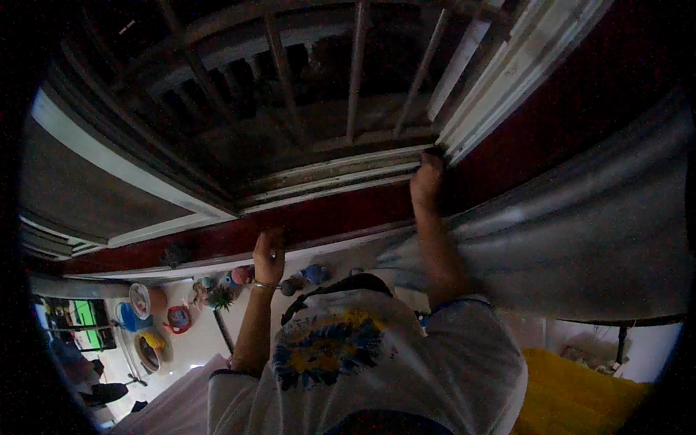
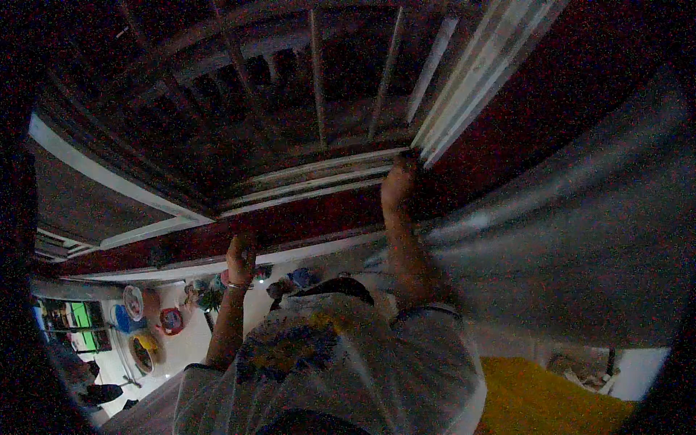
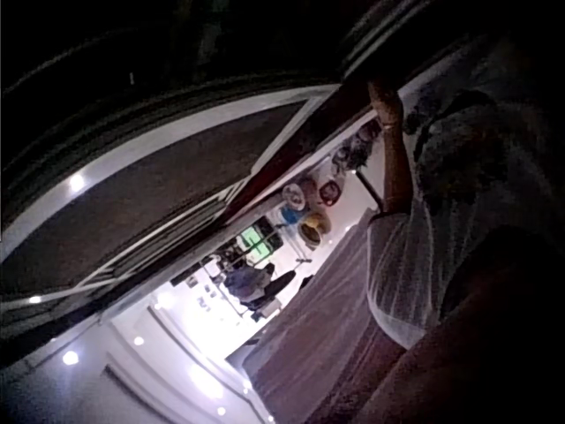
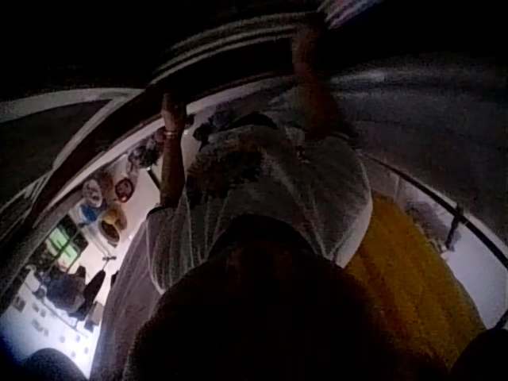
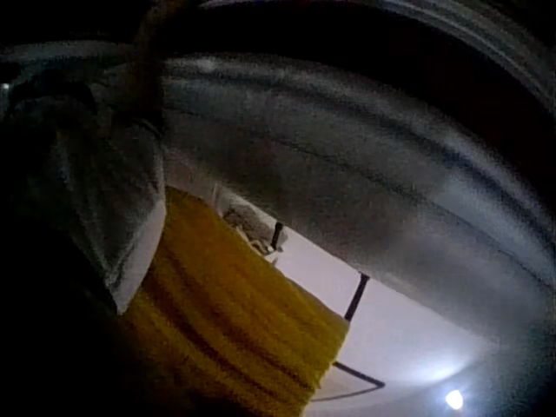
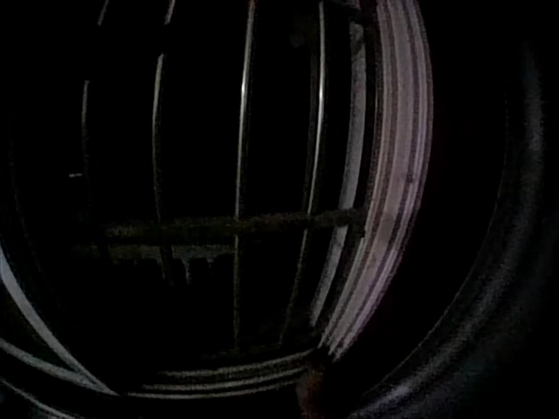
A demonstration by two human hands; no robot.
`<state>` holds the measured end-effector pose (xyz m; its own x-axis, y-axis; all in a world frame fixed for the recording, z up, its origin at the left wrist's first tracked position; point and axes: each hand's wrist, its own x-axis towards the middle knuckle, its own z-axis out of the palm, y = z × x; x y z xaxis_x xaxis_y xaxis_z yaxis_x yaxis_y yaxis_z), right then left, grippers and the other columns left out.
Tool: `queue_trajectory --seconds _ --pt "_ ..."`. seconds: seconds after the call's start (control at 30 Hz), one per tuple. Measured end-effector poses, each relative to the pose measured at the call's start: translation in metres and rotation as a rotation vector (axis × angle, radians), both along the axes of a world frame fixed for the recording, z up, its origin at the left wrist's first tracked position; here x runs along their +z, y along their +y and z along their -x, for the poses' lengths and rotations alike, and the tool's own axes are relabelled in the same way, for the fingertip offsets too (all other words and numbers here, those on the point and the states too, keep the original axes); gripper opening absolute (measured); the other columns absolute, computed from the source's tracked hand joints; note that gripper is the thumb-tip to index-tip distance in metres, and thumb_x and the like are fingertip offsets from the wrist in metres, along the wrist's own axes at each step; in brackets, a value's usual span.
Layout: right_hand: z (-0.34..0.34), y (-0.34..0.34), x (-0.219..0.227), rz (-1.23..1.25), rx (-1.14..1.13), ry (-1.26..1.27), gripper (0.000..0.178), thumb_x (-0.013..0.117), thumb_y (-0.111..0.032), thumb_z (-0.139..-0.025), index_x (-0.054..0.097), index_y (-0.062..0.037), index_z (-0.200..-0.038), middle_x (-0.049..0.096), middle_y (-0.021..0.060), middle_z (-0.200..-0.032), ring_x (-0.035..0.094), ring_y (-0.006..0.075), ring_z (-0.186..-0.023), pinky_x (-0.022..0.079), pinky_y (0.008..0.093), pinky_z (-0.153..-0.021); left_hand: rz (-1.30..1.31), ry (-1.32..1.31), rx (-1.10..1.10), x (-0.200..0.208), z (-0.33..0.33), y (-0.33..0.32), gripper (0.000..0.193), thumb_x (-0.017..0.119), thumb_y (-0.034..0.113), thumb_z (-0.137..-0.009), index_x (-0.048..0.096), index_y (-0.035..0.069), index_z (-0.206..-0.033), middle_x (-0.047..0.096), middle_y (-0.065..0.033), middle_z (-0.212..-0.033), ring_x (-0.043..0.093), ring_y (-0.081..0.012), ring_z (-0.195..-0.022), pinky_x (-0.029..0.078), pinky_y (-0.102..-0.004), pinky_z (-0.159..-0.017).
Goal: The person cleans a window screen and the surrounding frame using a blue cloth. They wipe the mesh surface and the metal bars, then dip the cloth into a bucket of water to rinse it before continuing to wipe the window frame and screen.
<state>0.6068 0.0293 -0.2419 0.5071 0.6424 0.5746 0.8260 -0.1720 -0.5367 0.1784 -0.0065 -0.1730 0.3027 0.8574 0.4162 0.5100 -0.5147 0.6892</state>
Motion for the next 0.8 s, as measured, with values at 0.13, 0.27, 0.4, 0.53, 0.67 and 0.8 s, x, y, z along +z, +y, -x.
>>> queue_trajectory --seconds 0.13,0.27,0.4,0.53,0.67,0.8 --pt "0.095 -0.012 0.078 0.219 0.112 0.16 0.043 0.051 0.01 -0.068 0.06 -0.0079 -0.106 0.059 0.0203 -0.099 0.055 0.0363 -0.096 0.043 0.0404 -0.085 0.003 -0.03 -0.025 0.005 -0.003 0.002 0.04 0.045 -0.013 -0.066 0.056 0.004 -0.101 0.058 -0.013 -0.094 0.06 -0.0271 -0.08 0.048 -0.0317 -0.068" --pt "0.061 -0.016 0.071 0.022 0.048 0.17 0.045 0.051 0.011 -0.067 0.059 -0.0065 -0.107 0.058 0.02 -0.1 0.054 0.036 -0.097 0.043 0.0402 -0.085 0.035 -0.095 -0.033 -0.003 0.0 0.004 0.039 0.047 -0.013 -0.066 0.056 0.003 -0.1 0.058 -0.0126 -0.095 0.06 -0.0261 -0.08 0.049 -0.0322 -0.068" --pt "0.005 -0.02 0.055 -0.06 -0.079 0.036 0.045 0.051 0.013 -0.066 0.059 -0.0044 -0.106 0.059 0.0193 -0.102 0.054 0.0353 -0.098 0.043 0.0398 -0.086 0.119 -0.216 0.013 -0.028 0.005 0.007 0.037 0.049 -0.012 -0.068 0.056 0.003 -0.1 0.059 -0.013 -0.095 0.061 -0.0251 -0.08 0.05 -0.0319 -0.068" --pt "0.034 -0.012 0.034 0.054 0.025 0.252 0.044 0.052 0.013 -0.066 0.06 -0.0043 -0.105 0.06 0.0184 -0.102 0.054 0.0357 -0.099 0.042 0.0391 -0.088 0.093 -0.079 0.015 0.003 0.0 -0.005 0.035 0.049 -0.011 -0.069 0.056 0.002 -0.1 0.059 -0.013 -0.095 0.061 -0.024 -0.079 0.05 -0.0312 -0.068" --pt "0.099 -0.011 0.081 0.193 0.214 0.333 0.042 0.053 0.011 -0.067 0.061 -0.0066 -0.104 0.061 0.0155 -0.103 0.055 0.0326 -0.1 0.042 0.0362 -0.089 0.011 -0.049 -0.043 0.007 -0.002 -0.005 0.033 0.049 -0.009 -0.07 0.056 0.003 -0.1 0.06 -0.0132 -0.094 0.061 -0.0254 -0.08 0.05 -0.0325 -0.068" --pt "0.048 -0.019 0.101 -0.078 0.103 0.326 0.038 0.053 0.009 -0.069 0.059 -0.0033 -0.105 0.059 0.0173 -0.106 0.054 0.0329 -0.102 0.042 0.0373 -0.089 -0.02 -0.057 -0.023 0.013 0.001 -0.003 0.033 0.049 -0.008 -0.07 0.057 0.003 -0.1 0.059 -0.0139 -0.091 0.06 -0.0285 -0.08 0.049 -0.0338 -0.067"
